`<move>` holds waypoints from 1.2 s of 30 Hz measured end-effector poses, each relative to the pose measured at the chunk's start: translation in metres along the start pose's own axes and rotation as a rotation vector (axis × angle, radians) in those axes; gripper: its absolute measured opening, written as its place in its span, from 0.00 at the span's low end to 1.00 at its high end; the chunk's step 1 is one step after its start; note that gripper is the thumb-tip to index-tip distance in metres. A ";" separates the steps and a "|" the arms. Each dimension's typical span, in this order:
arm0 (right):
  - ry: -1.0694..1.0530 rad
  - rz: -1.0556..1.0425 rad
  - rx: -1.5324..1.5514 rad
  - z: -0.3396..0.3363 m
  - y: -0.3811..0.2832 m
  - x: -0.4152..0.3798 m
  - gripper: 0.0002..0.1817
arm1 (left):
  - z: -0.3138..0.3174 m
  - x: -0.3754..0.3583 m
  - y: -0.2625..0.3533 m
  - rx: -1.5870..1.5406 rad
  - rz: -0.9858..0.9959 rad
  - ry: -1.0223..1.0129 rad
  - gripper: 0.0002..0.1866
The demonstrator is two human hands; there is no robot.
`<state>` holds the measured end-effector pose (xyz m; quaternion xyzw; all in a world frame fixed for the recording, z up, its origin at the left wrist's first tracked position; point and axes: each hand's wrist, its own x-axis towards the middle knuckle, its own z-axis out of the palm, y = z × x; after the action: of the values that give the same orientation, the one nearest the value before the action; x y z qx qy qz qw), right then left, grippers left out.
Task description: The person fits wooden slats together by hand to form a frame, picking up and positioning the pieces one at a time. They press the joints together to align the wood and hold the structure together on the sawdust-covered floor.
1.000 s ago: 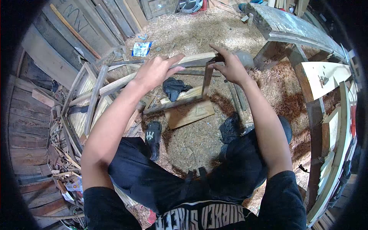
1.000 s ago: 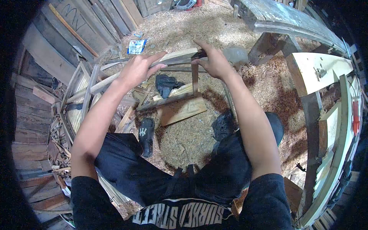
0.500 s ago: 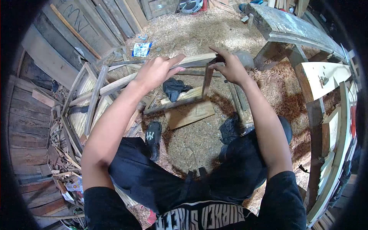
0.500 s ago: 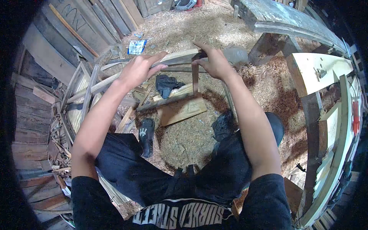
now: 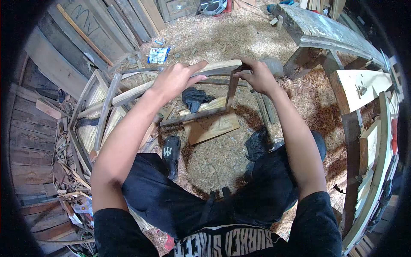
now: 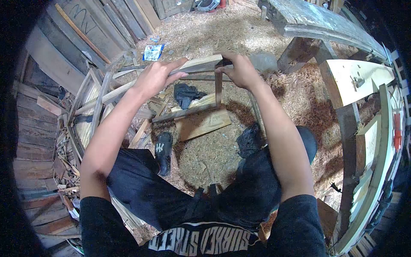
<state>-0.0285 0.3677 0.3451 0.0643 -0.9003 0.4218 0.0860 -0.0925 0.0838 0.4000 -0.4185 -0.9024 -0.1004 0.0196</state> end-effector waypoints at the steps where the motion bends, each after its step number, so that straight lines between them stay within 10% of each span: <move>1: 0.001 0.011 -0.011 0.000 0.000 0.000 0.24 | -0.001 0.000 0.000 -0.005 -0.013 -0.020 0.27; 36: -0.053 0.026 -0.097 -0.003 -0.001 -0.002 0.23 | -0.007 0.002 0.000 0.007 -0.024 -0.054 0.27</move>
<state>-0.0263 0.3695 0.3479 0.0596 -0.9225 0.3767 0.0597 -0.0941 0.0841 0.4072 -0.4100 -0.9080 -0.0863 -0.0047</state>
